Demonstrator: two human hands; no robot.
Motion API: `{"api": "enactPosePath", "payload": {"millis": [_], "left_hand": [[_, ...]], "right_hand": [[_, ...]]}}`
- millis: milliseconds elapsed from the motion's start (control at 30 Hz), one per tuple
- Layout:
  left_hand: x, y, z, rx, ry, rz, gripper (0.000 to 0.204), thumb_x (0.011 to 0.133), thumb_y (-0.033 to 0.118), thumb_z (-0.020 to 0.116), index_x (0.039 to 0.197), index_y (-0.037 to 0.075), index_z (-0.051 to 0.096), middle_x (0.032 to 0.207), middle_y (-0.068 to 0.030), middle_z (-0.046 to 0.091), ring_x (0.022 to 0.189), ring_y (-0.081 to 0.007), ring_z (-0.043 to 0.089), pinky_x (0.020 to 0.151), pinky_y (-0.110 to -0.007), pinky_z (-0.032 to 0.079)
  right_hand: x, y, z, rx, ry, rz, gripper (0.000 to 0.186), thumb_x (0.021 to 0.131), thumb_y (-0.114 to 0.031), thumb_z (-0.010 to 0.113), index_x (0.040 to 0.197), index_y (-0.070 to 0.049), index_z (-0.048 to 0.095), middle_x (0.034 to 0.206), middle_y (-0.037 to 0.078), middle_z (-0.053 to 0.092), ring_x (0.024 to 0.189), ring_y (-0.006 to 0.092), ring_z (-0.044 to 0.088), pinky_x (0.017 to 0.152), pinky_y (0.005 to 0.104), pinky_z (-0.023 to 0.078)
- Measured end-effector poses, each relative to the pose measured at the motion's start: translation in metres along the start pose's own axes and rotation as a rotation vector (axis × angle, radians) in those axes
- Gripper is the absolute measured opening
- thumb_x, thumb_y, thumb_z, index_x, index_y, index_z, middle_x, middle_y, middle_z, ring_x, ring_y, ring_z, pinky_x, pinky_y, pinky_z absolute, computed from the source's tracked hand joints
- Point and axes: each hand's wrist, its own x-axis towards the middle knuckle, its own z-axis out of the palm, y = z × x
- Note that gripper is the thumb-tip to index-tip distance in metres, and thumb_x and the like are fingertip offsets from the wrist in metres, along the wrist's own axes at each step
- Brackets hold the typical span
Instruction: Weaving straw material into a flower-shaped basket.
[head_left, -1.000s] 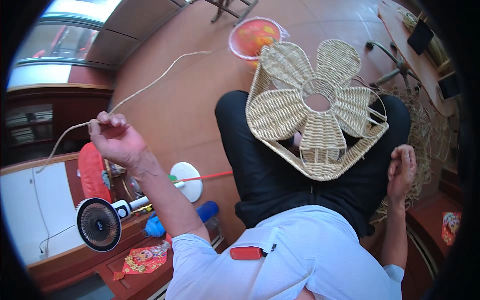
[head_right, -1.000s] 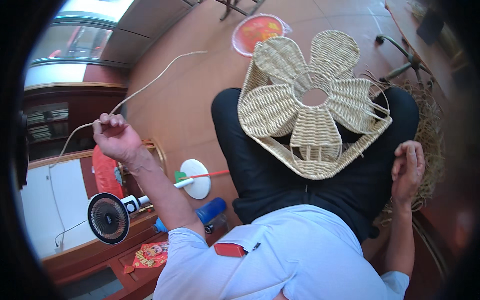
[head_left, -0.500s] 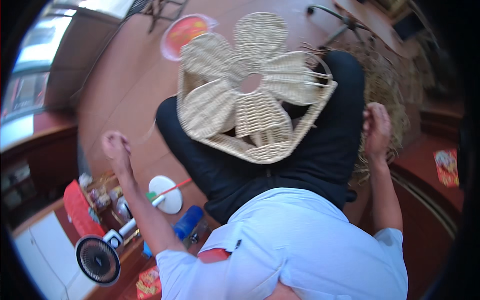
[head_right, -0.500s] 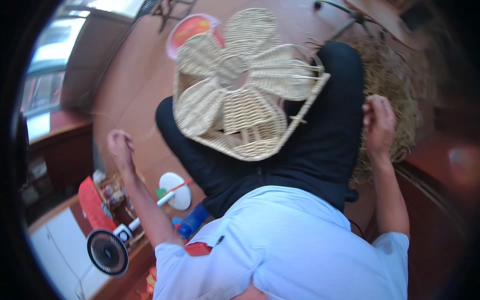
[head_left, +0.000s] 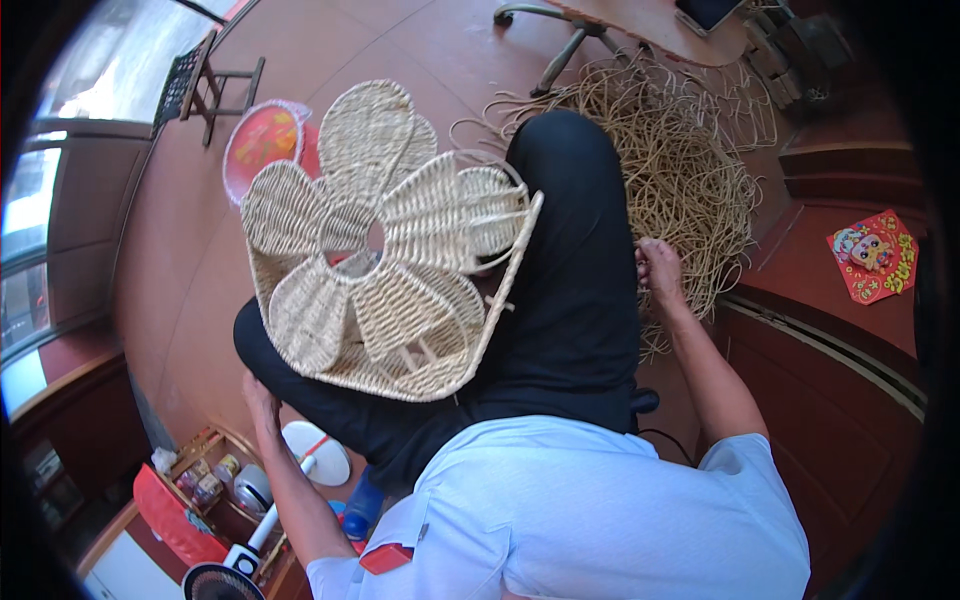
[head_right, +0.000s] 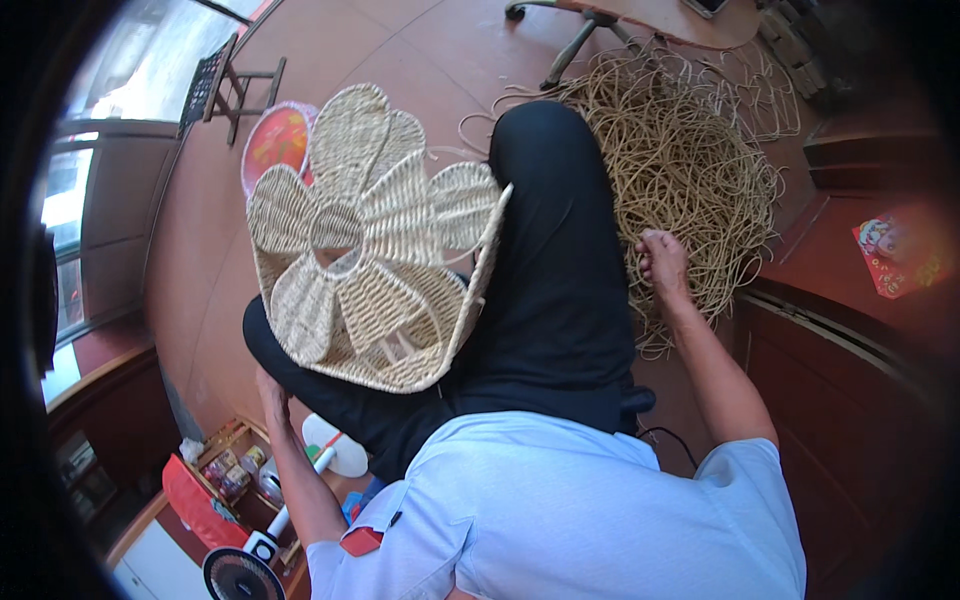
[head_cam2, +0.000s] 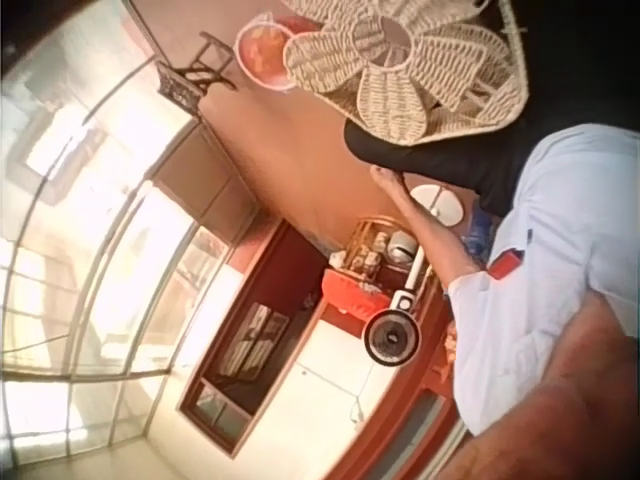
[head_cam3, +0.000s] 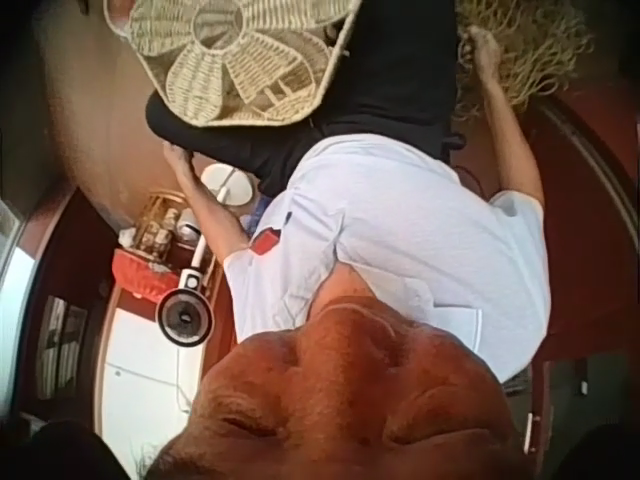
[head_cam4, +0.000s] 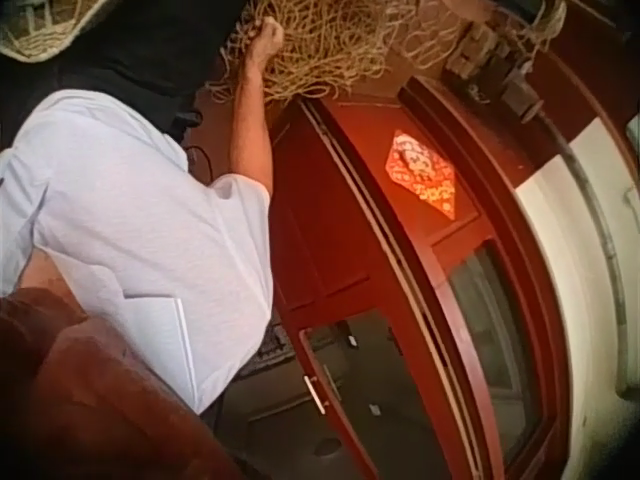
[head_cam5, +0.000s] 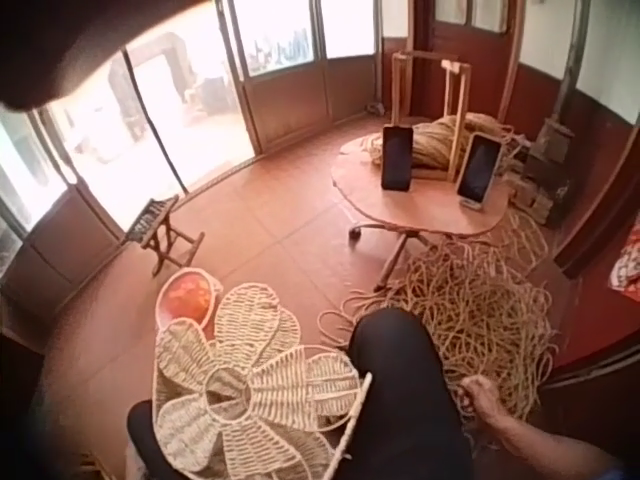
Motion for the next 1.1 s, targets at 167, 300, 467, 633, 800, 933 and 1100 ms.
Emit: {"api": "enactPosePath", "payload": {"millis": [167,300,467,633,800,933,1100], "left_hand": [[0.015,-0.035,-0.033,-0.032,-0.094,0.181,0.058,0.111,0.033,0.067,0.159,0.002,0.059,0.148,-0.0149,0.07,0.131,-0.0263,0.068,0.108,-0.042,0.055],[0.019,0.027,-0.029,-0.209,-0.058,0.231,0.042,0.116,0.027,0.063,0.15,0.003,0.065,0.137,-0.0097,0.074,0.122,-0.02,0.071,0.106,-0.037,0.057],[-0.009,0.147,-0.043,-0.26,0.172,0.249,0.032,0.116,0.027,0.064,0.138,0.005,0.068,0.125,-0.0057,0.076,0.086,-0.0049,0.061,0.073,-0.023,0.049],[-0.04,0.217,-0.036,-0.287,0.171,0.33,0.029,0.115,0.025,0.066,0.136,0.005,0.07,0.124,-0.0041,0.075,0.09,-0.006,0.062,0.08,-0.025,0.05],[-0.06,0.252,-0.013,-0.358,0.067,0.409,0.022,0.116,0.017,0.064,0.132,0.004,0.071,0.119,-0.0048,0.076,0.088,-0.0075,0.062,0.079,-0.025,0.051],[-0.076,0.275,-0.008,-0.353,0.039,0.445,0.02,0.117,0.017,0.063,0.13,0.004,0.071,0.117,-0.0056,0.076,0.085,-0.0073,0.061,0.077,-0.024,0.051],[-0.079,0.264,-0.027,-0.356,0.066,0.411,0.024,0.116,0.02,0.065,0.134,0.005,0.071,0.121,-0.0041,0.075,0.088,-0.0055,0.06,0.08,-0.023,0.05]], "right_hand": [[0.011,0.004,0.014,-0.004,-0.008,0.017,0.022,0.109,-0.03,0.07,0.112,-0.008,0.069,0.09,-0.001,0.069,0.065,0.0063,0.059,0.057,0.023,0.049],[0.041,0.02,0.037,0.028,0.042,-0.111,0.017,0.106,-0.02,0.074,0.115,-0.006,0.071,0.089,-0.001,0.069,0.066,0.0079,0.06,0.053,0.0259,0.046],[0.068,0.014,0.03,0.075,0.261,-0.092,0.016,0.103,-0.015,0.075,0.116,-0.005,0.071,0.091,-0.001,0.069,0.069,0.0084,0.062,0.058,0.0264,0.05],[0.099,0.015,0.026,-0.299,0.196,-0.364,0.032,0.099,-0.014,0.076,0.13,-0.004,0.072,0.115,0.01,0.077,0.086,0.0204,0.075,0.083,0.0386,0.061],[0.127,-0.036,0.057,-0.306,-0.064,-0.007,0.065,0.093,-0.025,0.083,0.152,-0.006,0.065,0.142,0.019,0.073,0.128,0.0279,0.072,0.107,0.0414,0.057],[0.171,-0.018,0.044,-0.357,0.023,-0.111,0.076,0.093,-0.037,0.086,0.158,-0.006,0.061,0.147,0.023,0.071,0.129,0.0353,0.072,0.108,0.0452,0.056],[0.159,-0.046,0.053,-0.094,0.083,-0.041,0.062,0.102,-0.032,0.08,0.151,0.002,0.064,0.133,0.015,0.077,0.117,0.0264,0.076,0.093,0.0383,0.062]]}}
